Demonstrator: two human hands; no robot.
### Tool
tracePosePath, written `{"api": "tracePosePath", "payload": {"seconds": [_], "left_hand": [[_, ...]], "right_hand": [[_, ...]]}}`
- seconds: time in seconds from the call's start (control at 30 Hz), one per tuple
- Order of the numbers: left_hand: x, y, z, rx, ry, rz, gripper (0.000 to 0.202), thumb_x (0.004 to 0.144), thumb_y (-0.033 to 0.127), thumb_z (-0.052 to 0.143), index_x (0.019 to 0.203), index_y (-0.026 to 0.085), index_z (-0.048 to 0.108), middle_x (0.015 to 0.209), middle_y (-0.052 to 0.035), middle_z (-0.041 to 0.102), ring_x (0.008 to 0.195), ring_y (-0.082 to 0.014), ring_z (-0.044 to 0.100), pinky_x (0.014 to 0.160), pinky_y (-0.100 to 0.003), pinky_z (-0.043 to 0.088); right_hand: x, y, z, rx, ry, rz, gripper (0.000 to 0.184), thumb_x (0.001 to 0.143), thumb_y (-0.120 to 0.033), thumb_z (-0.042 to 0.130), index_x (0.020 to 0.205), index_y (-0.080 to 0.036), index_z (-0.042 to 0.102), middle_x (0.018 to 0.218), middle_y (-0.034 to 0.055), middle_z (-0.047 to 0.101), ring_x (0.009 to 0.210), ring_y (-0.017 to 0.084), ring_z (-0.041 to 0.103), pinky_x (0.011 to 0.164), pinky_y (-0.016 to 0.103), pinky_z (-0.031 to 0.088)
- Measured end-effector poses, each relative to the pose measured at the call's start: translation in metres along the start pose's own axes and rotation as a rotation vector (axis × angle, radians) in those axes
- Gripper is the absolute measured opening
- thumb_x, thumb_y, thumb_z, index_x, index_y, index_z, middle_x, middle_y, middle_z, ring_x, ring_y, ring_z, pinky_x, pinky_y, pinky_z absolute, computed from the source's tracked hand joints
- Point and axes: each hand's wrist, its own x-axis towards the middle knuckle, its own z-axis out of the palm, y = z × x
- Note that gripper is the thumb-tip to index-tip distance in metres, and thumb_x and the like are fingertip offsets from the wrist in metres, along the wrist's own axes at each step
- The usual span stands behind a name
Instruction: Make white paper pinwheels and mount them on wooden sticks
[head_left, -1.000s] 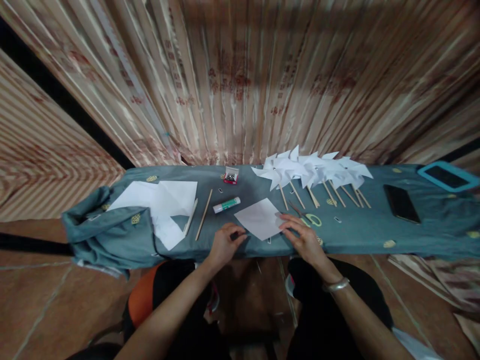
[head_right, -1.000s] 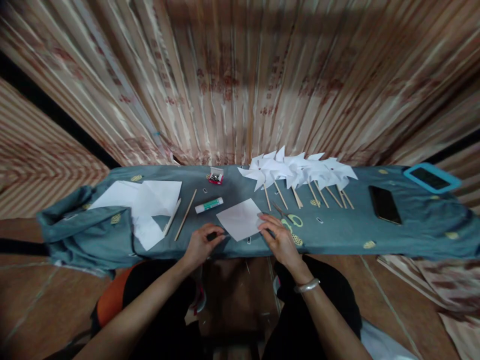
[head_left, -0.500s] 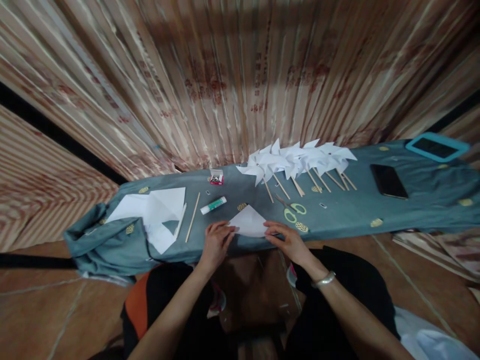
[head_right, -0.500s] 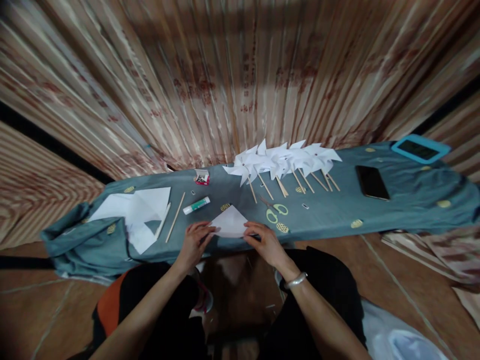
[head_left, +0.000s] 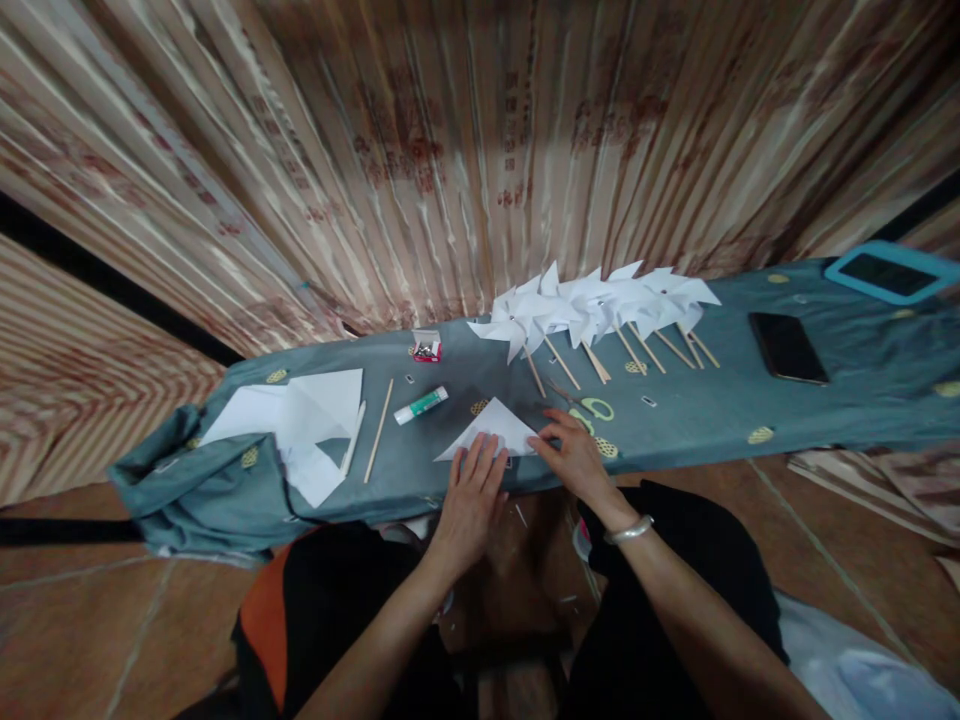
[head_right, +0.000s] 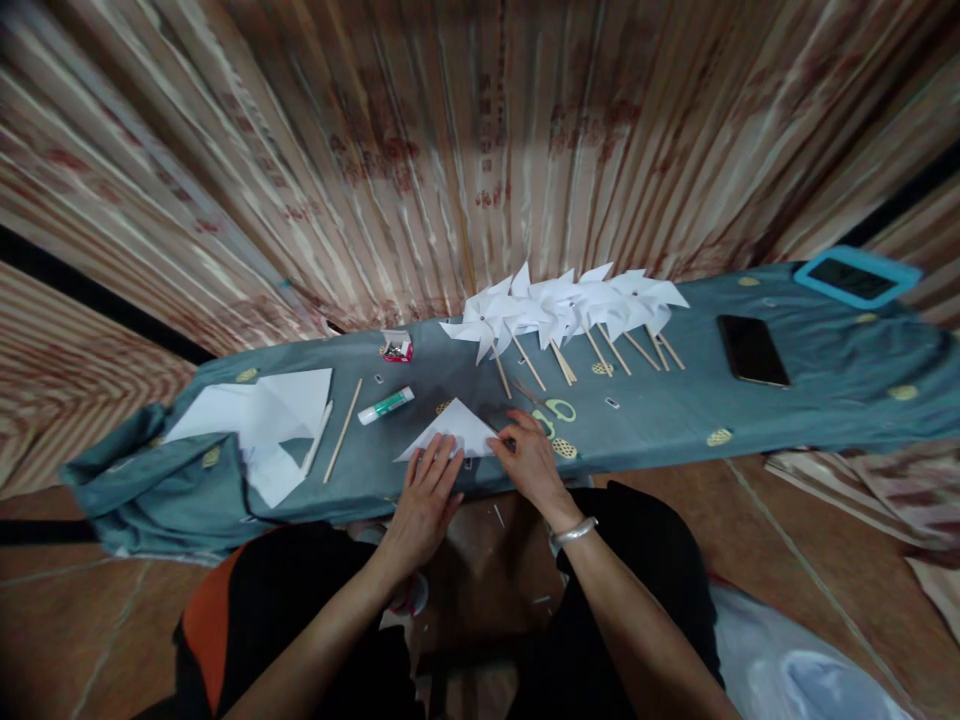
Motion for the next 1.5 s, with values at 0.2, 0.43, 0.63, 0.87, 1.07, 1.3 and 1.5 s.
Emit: {"api": "tracePosePath", "payload": {"seconds": [0.2,0.43,0.63,0.87,1.07,1.3,1.5], "left_hand": [[-0.003,-0.003,0.012,0.022,-0.048,-0.061,0.066,0.089,0.026,0.053,0.147,0.014,0.024,0.154,-0.0183,0.031,0.146,-0.0338,0.014,0.113,-0.061,0.024],[-0.003,-0.003,0.011,0.051,-0.084,-0.062,0.067,0.089,0.031,0.054,0.147,0.012,0.027,0.154,-0.0177,0.031,0.146,-0.0353,0.017,0.115,-0.059,0.021],[-0.002,-0.003,0.01,0.057,-0.105,-0.062,0.067,0.089,0.032,0.053,0.147,0.012,0.027,0.154,-0.0173,0.031,0.146,-0.0349,0.017,0.114,-0.059,0.021],[-0.001,-0.003,0.012,0.096,-0.14,-0.071,0.068,0.088,0.032,0.056,0.146,0.011,0.03,0.154,-0.0176,0.03,0.145,-0.036,0.018,0.114,-0.059,0.021],[0.0,-0.003,0.015,0.134,-0.159,-0.073,0.07,0.087,0.038,0.057,0.147,0.013,0.031,0.155,-0.0154,0.029,0.145,-0.0358,0.019,0.115,-0.058,0.021],[-0.014,-0.016,0.0,0.181,-0.161,-0.104,0.063,0.087,0.032,0.058,0.144,0.018,0.038,0.154,-0.0122,0.033,0.144,-0.0331,0.025,0.115,-0.054,0.027],[-0.042,-0.033,-0.009,0.193,-0.111,-0.132,0.059,0.09,0.026,0.052,0.145,0.011,0.035,0.152,-0.016,0.036,0.142,-0.0319,0.03,0.113,-0.056,0.027]], "right_hand": [[0.0,-0.001,0.003,-0.096,0.051,-0.05,0.023,0.084,-0.037,0.06,0.069,-0.02,0.067,0.116,0.0153,0.065,0.116,0.031,0.056,0.1,0.05,0.041],[0.001,-0.002,0.005,-0.174,0.055,-0.07,0.029,0.088,-0.039,0.056,0.07,-0.018,0.067,0.114,0.018,0.065,0.113,0.031,0.057,0.098,0.048,0.043],[0.002,-0.005,0.003,-0.234,0.059,-0.075,0.026,0.086,-0.038,0.058,0.07,-0.019,0.065,0.114,0.0177,0.065,0.113,0.031,0.057,0.096,0.047,0.044],[-0.003,-0.012,0.008,-0.284,0.046,-0.115,0.037,0.083,-0.043,0.062,0.1,-0.01,0.064,0.121,0.0228,0.06,0.121,0.034,0.05,0.1,0.046,0.041],[-0.011,-0.017,0.018,-0.299,0.04,-0.085,0.039,0.085,-0.04,0.059,0.112,-0.012,0.059,0.134,0.0225,0.052,0.132,0.034,0.04,0.103,0.05,0.035],[-0.021,0.004,0.0,-0.324,0.097,-0.015,0.03,0.087,-0.026,0.055,0.114,-0.014,0.059,0.142,0.0218,0.045,0.137,0.034,0.033,0.105,0.054,0.031],[-0.026,0.018,-0.01,-0.321,0.128,0.003,0.026,0.086,-0.021,0.052,0.109,-0.014,0.06,0.14,0.0216,0.046,0.136,0.034,0.034,0.103,0.055,0.032]]}}
